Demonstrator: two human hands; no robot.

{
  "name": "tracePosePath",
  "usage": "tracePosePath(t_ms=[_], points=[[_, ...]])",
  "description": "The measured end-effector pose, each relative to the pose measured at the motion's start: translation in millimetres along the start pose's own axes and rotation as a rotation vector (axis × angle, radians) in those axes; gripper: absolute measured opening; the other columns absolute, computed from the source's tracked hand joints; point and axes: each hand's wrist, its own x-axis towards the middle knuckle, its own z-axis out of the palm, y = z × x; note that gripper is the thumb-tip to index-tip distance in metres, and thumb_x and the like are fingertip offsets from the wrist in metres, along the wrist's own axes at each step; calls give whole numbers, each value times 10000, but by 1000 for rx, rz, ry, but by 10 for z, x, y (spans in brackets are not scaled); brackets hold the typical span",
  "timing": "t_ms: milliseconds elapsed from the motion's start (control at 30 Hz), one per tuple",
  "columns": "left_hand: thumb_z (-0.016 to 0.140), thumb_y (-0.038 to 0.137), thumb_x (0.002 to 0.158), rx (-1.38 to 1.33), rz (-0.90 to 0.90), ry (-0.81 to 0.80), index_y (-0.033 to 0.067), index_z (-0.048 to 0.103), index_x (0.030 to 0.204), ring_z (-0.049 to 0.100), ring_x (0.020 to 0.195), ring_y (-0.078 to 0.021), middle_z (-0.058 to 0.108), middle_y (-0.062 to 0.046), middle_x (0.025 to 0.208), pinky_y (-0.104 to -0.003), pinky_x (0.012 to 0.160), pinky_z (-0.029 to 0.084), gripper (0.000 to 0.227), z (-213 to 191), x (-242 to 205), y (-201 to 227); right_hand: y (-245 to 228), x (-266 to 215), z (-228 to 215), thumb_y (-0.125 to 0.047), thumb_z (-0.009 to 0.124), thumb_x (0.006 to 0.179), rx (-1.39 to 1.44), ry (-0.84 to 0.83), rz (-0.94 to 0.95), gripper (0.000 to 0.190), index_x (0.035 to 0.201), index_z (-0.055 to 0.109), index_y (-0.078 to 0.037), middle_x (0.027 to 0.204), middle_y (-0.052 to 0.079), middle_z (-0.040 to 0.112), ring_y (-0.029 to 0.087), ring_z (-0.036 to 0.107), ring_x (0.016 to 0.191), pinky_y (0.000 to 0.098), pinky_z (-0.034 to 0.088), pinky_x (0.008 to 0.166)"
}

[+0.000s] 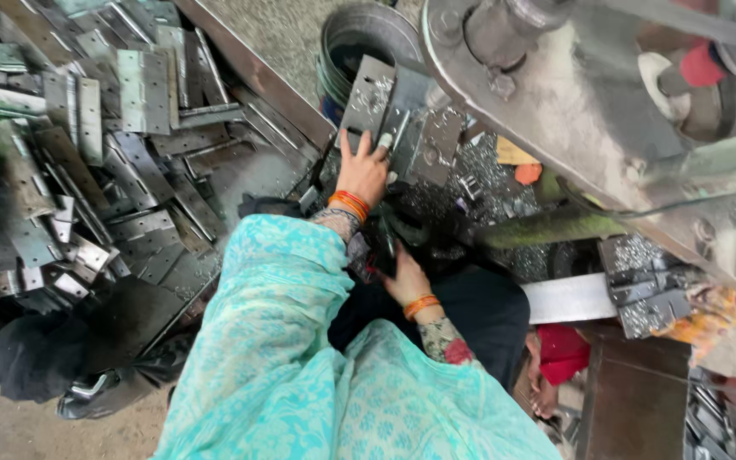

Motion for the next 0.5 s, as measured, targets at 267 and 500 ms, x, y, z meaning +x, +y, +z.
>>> tracePosePath(t_ms=[267, 500], points=[[596, 361, 935, -33, -82, 40, 132, 787, 1089, 372, 1414, -370, 643, -24, 1347, -777, 1145, 105, 335, 57, 335, 18, -91, 203, -361, -380, 749, 850, -212, -136, 115, 767, 1486, 438, -84, 1229, 236, 680, 443, 687, 1070, 521, 577, 889], [593, 347, 954, -28, -82, 37, 125, 786, 1104, 369, 1422, -374, 645, -33, 1333, -770, 1144, 113, 329, 164, 226, -32, 127, -93, 361, -350, 766, 838, 44, 64, 68, 775, 1491, 438, -91, 1264, 274, 653, 479, 642, 1103, 540, 547, 885]])
